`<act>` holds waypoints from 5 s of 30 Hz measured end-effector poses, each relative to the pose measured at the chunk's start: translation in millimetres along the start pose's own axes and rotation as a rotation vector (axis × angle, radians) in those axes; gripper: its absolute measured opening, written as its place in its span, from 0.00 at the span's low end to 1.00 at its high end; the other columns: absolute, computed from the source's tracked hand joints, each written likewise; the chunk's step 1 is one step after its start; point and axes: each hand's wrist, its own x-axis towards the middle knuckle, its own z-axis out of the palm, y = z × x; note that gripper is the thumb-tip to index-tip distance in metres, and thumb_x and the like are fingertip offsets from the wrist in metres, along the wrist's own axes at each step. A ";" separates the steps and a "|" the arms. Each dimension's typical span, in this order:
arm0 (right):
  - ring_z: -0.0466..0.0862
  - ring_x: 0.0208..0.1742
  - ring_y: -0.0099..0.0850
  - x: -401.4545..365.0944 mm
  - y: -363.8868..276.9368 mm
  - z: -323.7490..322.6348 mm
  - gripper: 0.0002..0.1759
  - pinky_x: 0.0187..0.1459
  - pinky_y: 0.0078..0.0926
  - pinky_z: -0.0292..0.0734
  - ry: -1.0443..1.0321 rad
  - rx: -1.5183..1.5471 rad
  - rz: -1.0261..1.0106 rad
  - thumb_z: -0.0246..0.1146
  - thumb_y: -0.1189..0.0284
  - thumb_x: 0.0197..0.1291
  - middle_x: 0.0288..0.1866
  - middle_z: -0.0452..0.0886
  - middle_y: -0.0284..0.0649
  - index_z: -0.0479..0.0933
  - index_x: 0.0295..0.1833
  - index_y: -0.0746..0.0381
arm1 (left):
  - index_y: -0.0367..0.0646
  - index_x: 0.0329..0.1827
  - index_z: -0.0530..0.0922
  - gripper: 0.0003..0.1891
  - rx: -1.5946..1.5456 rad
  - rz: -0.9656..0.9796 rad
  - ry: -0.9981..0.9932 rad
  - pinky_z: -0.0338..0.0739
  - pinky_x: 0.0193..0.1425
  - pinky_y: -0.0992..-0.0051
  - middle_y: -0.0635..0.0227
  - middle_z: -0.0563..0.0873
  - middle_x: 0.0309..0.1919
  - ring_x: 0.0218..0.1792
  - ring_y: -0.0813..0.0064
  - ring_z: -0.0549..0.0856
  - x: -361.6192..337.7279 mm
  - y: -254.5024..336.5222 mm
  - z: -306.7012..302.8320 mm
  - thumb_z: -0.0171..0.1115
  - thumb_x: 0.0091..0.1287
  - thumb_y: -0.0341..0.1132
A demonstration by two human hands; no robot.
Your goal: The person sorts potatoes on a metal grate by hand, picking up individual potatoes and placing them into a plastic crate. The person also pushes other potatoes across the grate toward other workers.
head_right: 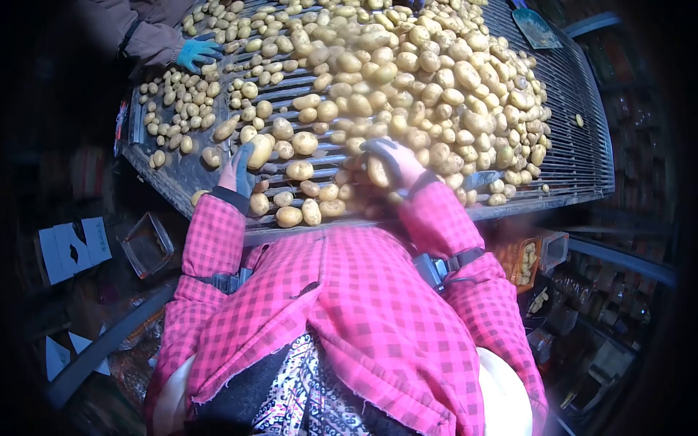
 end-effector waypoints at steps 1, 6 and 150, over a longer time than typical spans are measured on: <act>0.82 0.47 0.28 -2.3 -16.6 6.2 0.14 0.46 0.30 0.81 0.002 0.135 0.114 0.58 0.66 0.70 0.49 0.81 0.39 0.76 0.53 0.63 | 0.47 0.64 0.73 0.26 0.008 0.062 -0.027 0.79 0.42 0.72 0.63 0.85 0.51 0.42 0.71 0.85 -7.9 4.2 5.6 0.50 0.73 0.55; 0.84 0.48 0.35 -11.4 -64.4 35.8 0.20 0.47 0.32 0.83 -0.153 0.397 0.203 0.56 0.62 0.71 0.51 0.80 0.42 0.71 0.61 0.61 | 0.44 0.67 0.71 0.31 -0.211 -0.073 -0.213 0.79 0.47 0.71 0.58 0.82 0.53 0.40 0.68 0.83 -11.7 13.3 49.0 0.41 0.75 0.59; 0.79 0.51 0.47 -170.1 -3.2 -30.4 0.20 0.53 0.39 0.75 0.585 -0.700 0.233 0.65 0.64 0.55 0.49 0.77 0.50 0.77 0.51 0.63 | 0.43 0.74 0.61 0.43 1.268 0.824 0.144 0.60 0.75 0.60 0.47 0.63 0.71 0.71 0.46 0.64 76.9 -20.3 15.4 0.71 0.54 0.38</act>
